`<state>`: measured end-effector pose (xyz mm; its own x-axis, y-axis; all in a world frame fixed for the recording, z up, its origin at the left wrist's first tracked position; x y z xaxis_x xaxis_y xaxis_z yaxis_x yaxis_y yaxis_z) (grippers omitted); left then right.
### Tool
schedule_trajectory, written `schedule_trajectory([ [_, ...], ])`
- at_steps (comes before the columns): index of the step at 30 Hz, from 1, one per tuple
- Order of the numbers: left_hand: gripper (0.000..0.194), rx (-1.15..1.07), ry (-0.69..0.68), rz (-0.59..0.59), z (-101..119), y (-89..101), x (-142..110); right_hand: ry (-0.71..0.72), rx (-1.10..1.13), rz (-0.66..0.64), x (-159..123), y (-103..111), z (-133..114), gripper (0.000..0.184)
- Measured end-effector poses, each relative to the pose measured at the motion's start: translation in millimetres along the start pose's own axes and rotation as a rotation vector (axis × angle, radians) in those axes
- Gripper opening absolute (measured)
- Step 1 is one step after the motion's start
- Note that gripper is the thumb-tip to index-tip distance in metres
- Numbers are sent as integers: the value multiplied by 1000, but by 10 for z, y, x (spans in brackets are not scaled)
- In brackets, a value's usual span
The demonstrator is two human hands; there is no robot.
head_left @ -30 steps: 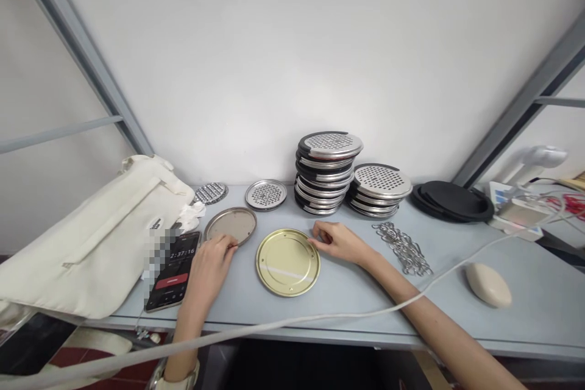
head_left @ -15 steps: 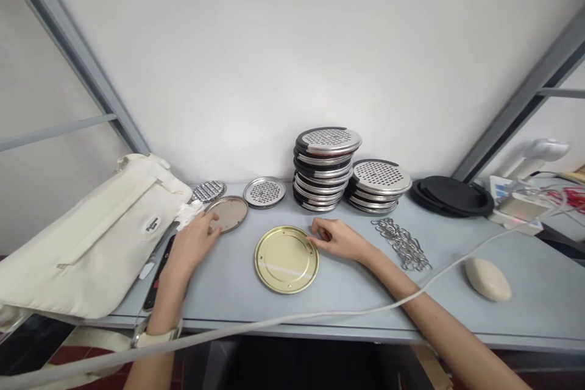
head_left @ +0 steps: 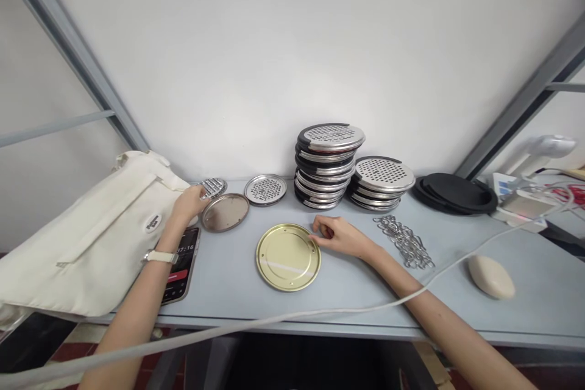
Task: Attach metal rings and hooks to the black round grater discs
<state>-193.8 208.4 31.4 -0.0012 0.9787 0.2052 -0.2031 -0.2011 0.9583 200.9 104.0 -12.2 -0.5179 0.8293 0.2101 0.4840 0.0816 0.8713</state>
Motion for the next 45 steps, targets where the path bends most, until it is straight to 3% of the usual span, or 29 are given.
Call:
schedule_trajectory([
  [6,26,53,-23,-25,60,-83,176,-4,12,-2,-6,14,-18,26],
  [19,24,91,-83,-28,132,-67,198,-4,0,3,-10,3,-3,27],
  [30,24,127,-23,-20,93,-112,295,-14,14,-1,-9,14,-24,26],
  [35,30,118,-11,38,122,114,348,-5,-6,13,-15,30,-30,25],
  [39,23,32,-142,161,347,509,249,-8,1,13,-19,29,-45,24],
  [43,22,-118,-355,236,824,911,-191,-11,71,-25,-10,-21,-47,16],
  [45,24,-187,-449,181,1108,981,-521,-8,112,-39,-3,-43,-46,13],
])
Point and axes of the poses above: each hand's wrist, its own x-axis towards the middle knuckle, its own y-axis out of the back of the hand, z = x × y, the point moved 4 cm from there along x, towards the middle knuckle, and after that the axes turned 10 degrees about -x, right-handed, at the moved point
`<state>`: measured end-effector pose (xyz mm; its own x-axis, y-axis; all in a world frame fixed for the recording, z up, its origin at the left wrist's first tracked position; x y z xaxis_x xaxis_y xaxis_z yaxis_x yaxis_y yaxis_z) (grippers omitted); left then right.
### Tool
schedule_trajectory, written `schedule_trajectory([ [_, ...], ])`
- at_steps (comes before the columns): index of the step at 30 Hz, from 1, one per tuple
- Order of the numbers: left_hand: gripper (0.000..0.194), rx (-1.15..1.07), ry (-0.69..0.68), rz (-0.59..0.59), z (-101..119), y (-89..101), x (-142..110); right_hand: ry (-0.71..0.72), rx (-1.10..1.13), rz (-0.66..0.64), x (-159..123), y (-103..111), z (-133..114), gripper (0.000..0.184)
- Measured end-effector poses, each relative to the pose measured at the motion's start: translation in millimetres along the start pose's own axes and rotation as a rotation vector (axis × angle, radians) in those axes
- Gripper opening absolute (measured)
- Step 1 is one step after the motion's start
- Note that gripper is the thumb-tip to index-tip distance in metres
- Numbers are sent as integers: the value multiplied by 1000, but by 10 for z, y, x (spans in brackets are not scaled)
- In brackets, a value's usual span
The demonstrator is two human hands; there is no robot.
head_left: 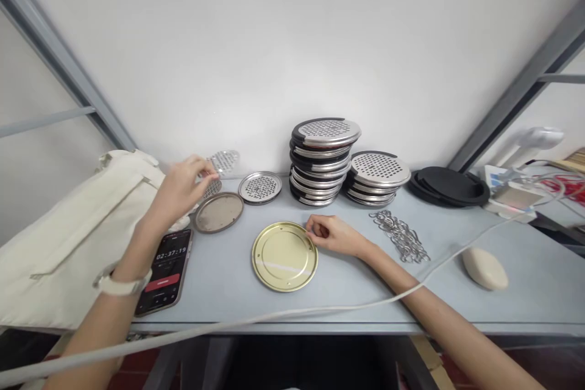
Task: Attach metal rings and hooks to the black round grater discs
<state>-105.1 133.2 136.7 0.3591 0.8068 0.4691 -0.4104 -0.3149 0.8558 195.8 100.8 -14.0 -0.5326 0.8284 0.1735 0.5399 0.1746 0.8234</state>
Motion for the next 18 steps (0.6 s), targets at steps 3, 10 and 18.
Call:
schedule_trajectory([
  [3,24,-42,-77,-102,546,-136,-341,4,39,-4,9,-8,0,13],
  [10,20,-155,-329,-344,1177,-710,-1125,28,66,-26,8,17,-47,19],
  [18,20,-306,-234,-481,1259,-786,-1345,34,42,-11,-10,25,-50,20],
])
Point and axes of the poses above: each hand's wrist, its own x-axis towards the middle knuckle, its own y-axis out of the back of the hand, z = x × y, the point moved 4 cm from there along x, towards the middle knuckle, and after that the axes turned 10 degrees about -x, right-handed, at the moved point
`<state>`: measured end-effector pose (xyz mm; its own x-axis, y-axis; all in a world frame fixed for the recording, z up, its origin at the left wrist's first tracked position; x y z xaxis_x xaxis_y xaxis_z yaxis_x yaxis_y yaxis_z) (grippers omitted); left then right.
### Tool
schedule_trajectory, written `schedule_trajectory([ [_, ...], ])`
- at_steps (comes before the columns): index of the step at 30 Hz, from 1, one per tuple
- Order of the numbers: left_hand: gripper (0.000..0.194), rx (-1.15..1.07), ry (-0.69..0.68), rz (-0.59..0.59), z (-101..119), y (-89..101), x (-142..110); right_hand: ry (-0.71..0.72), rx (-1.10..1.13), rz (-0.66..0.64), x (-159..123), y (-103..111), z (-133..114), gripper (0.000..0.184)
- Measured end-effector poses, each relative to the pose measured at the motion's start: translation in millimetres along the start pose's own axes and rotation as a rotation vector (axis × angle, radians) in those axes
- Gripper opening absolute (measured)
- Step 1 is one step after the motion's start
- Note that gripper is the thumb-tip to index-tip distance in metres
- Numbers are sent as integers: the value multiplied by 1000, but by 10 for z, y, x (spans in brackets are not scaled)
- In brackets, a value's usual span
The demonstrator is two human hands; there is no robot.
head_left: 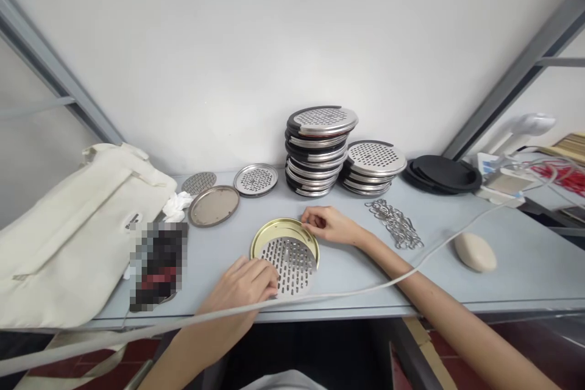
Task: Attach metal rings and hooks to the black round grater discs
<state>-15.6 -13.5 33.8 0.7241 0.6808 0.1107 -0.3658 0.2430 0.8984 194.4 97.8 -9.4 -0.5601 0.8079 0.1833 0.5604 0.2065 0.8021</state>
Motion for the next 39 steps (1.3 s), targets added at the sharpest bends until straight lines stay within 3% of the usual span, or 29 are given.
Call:
schedule_trajectory([
  [12,13,-288,64,14,-202,0,195,-4,-6,-3,-3,-14,16,16],
  [23,13,-233,-9,15,-436,-84,223,1,6,-10,-13,5,-20,15],
  [39,15,-145,13,89,-363,28,225,9,30,-28,-9,-3,-27,19],
])
Point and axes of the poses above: each hand's wrist, its own x-axis towards the middle knuckle, its own y-axis out of the back of the hand, z = x × y, the point moved 4 cm from there along x, towards the middle knuckle, and after that the axes turned 10 degrees about -x, right-handed, at the moved point
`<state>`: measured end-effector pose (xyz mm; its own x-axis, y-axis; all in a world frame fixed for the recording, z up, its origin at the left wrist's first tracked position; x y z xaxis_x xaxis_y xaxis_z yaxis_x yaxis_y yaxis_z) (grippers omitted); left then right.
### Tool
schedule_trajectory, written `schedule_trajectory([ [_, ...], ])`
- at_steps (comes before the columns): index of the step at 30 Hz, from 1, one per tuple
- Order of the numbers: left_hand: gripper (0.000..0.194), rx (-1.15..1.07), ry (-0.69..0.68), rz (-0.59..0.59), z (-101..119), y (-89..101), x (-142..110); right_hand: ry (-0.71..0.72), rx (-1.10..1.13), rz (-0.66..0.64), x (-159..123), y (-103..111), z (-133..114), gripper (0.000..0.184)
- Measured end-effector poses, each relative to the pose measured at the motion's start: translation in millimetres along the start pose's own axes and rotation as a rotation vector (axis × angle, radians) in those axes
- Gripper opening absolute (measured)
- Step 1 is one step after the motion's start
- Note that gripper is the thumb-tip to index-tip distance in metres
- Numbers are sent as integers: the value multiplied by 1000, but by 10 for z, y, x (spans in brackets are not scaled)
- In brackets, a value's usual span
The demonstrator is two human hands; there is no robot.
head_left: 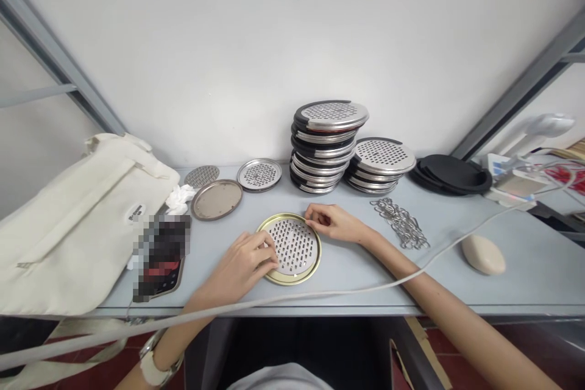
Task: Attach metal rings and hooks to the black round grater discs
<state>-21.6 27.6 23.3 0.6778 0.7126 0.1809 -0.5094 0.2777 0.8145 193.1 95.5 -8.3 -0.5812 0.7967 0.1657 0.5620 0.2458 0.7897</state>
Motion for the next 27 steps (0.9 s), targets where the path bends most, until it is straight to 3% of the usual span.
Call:
schedule_trajectory([
  [17,3,-114,153,80,-72,43,9,12,39,-40,3,-5,0,18],
  [22,22,-183,237,179,-184,59,-21,13,42,-39,3,3,-14,19],
  [27,23,-203,270,222,-233,62,-49,-1,43,-45,4,11,-28,21],
])
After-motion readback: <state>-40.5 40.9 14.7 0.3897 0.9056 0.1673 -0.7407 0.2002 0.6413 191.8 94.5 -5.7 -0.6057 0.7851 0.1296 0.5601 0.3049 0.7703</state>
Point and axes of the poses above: each hand's wrist, its own x-axis towards the middle knuckle, its own y-axis out of the back of the hand, z = x × y, the point moved 4 cm from there along x, towards the middle knuckle, and after that the axes turned 10 degrees about -x, right-handed, at the moved point
